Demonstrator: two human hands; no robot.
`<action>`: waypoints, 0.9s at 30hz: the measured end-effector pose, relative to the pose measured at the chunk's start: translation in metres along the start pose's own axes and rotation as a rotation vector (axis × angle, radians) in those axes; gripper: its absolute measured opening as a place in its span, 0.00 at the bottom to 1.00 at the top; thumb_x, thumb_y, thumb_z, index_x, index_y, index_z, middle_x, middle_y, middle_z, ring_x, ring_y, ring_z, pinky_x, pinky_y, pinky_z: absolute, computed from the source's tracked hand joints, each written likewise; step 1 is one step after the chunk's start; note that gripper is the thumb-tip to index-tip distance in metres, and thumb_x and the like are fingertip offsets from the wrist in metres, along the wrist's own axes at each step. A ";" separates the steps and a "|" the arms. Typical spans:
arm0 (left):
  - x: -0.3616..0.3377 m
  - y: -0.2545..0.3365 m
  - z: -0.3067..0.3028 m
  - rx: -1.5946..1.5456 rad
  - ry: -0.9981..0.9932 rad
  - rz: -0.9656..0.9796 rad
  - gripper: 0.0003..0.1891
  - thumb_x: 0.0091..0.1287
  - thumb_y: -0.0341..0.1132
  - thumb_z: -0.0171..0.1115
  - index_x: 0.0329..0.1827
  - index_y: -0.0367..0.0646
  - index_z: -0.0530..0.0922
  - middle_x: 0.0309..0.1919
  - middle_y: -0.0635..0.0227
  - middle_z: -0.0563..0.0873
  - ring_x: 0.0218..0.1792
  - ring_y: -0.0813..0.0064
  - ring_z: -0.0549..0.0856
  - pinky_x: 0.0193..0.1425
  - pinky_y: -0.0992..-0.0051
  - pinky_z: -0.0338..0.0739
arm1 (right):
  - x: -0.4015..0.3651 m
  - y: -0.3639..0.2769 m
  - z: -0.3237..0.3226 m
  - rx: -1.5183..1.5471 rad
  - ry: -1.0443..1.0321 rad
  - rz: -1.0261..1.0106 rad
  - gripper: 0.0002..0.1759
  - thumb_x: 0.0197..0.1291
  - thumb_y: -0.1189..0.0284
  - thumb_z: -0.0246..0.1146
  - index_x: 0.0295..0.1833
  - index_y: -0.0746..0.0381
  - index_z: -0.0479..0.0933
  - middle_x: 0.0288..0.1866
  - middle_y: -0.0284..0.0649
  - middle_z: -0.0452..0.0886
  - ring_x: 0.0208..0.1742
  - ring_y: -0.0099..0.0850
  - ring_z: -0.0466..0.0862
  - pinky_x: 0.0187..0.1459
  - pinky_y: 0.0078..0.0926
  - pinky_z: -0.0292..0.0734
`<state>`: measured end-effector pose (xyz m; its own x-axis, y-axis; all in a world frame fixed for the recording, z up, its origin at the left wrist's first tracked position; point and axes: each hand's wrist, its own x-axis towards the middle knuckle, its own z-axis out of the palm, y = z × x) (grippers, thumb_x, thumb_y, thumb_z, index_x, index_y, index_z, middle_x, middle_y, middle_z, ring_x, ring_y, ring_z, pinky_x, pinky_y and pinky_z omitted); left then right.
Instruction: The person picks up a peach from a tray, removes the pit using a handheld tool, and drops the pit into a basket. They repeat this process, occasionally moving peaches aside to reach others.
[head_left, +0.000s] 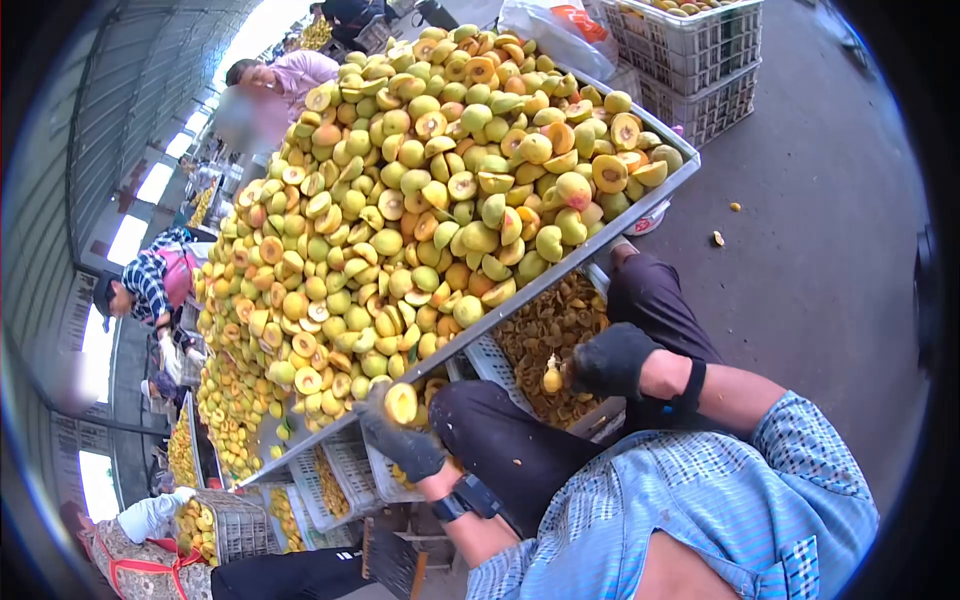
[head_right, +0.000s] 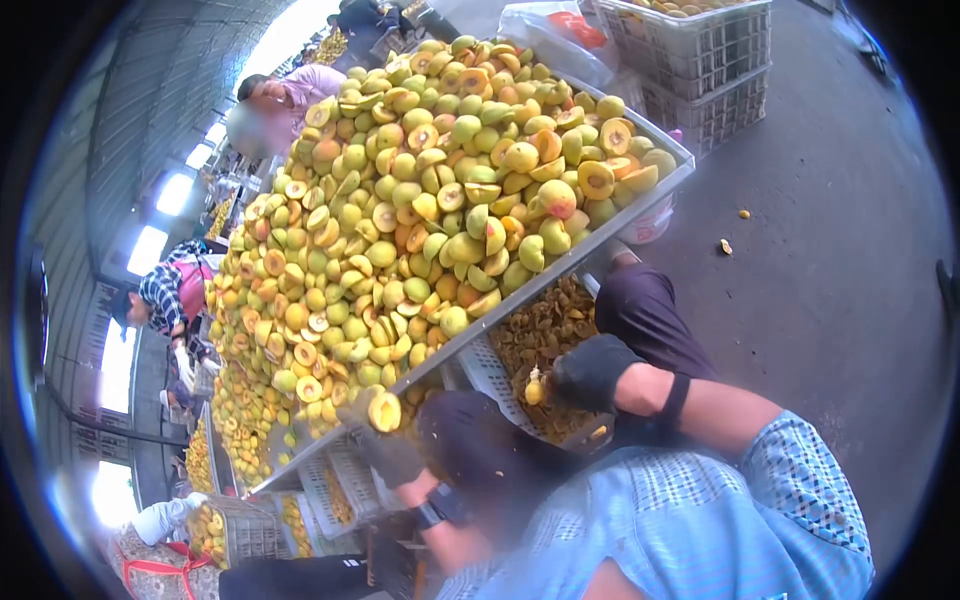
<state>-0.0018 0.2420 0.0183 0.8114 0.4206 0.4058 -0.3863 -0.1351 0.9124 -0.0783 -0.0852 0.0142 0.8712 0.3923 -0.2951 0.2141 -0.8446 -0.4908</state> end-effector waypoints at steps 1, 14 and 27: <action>0.028 -0.016 -0.031 0.002 -0.046 -0.181 0.30 0.83 0.50 0.51 0.58 0.23 0.80 0.57 0.48 0.85 0.56 0.59 0.85 0.62 0.61 0.83 | -0.003 0.002 0.003 -0.001 0.015 0.000 0.25 0.73 0.49 0.57 0.46 0.59 0.85 0.34 0.55 0.86 0.40 0.56 0.87 0.44 0.50 0.82; 0.084 -0.110 0.229 0.860 -1.039 0.696 0.37 0.58 0.40 0.76 0.71 0.42 0.73 0.72 0.51 0.75 0.74 0.46 0.71 0.78 0.52 0.66 | -0.043 0.000 0.019 0.378 0.278 0.043 0.23 0.68 0.49 0.67 0.46 0.60 0.80 0.30 0.54 0.83 0.35 0.56 0.84 0.36 0.55 0.77; 0.043 0.007 0.121 -0.653 -0.632 -0.768 0.30 0.82 0.55 0.53 0.68 0.34 0.75 0.51 0.55 0.89 0.37 0.64 0.90 0.40 0.70 0.86 | -0.030 -0.001 -0.004 0.313 0.299 0.092 0.20 0.67 0.57 0.66 0.50 0.63 0.75 0.34 0.56 0.84 0.39 0.54 0.86 0.40 0.50 0.79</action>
<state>0.0832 0.1508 0.0489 0.9298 -0.3497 -0.1145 0.2940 0.5189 0.8027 -0.1032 -0.0975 0.0275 0.9797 0.1591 -0.1220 0.0253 -0.7018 -0.7120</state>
